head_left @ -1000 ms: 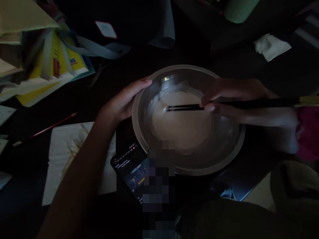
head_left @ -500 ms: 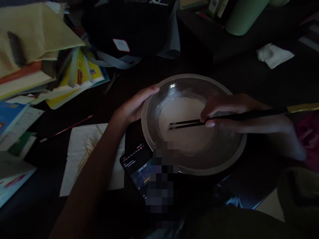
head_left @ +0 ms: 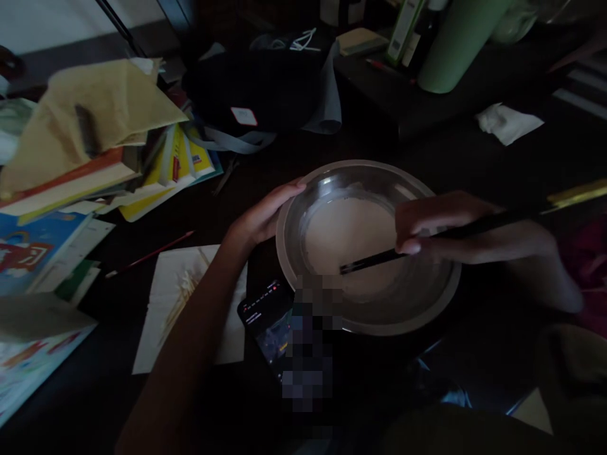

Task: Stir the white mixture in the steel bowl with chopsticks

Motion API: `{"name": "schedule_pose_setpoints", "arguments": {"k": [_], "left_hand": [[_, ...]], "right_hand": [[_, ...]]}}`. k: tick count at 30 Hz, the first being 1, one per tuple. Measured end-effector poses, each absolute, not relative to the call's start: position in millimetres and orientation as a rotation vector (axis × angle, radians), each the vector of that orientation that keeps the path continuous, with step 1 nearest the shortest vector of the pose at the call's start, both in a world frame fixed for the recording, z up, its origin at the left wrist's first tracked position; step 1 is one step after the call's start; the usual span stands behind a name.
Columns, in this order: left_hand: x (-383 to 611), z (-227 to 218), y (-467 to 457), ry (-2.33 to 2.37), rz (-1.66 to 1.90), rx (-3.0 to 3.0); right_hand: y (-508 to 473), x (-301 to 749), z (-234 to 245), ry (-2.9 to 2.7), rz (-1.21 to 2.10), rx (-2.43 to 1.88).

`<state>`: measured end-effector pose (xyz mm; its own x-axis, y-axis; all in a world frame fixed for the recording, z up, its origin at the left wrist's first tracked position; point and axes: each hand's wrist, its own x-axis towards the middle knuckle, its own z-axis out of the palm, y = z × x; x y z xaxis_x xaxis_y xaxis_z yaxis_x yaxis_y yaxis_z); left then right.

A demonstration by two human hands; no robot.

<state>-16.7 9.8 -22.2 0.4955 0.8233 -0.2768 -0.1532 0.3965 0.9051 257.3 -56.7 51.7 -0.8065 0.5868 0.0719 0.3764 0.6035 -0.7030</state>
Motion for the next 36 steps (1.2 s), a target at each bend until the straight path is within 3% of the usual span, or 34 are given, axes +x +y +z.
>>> {"name": "schedule_pose_setpoints", "arguments": {"k": [4, 10, 17, 26, 36], "left_hand": [[-18.0, -24.2, 10.8, 0.819, 0.715, 0.974], [-18.7, -22.3, 10.9, 0.832, 0.705, 0.982], [-17.3, -20.9, 10.3, 0.885, 0.707, 0.963], [-16.3, -20.4, 9.6, 0.863, 0.725, 0.98], [-16.3, -21.8, 11.5, 0.837, 0.731, 0.912]], "right_hand": [[-58.3, 247.2, 46.3, -2.503, 0.983, -0.852], [-59.4, 261.5, 54.3, -2.361, 0.681, -1.101], [-57.7, 254.9, 51.6, -2.555, 0.993, -0.756], [-56.7, 259.6, 48.0, -2.359, 0.594, -1.027], [-59.2, 248.5, 46.4, -2.549, 0.954, -0.802]]}}
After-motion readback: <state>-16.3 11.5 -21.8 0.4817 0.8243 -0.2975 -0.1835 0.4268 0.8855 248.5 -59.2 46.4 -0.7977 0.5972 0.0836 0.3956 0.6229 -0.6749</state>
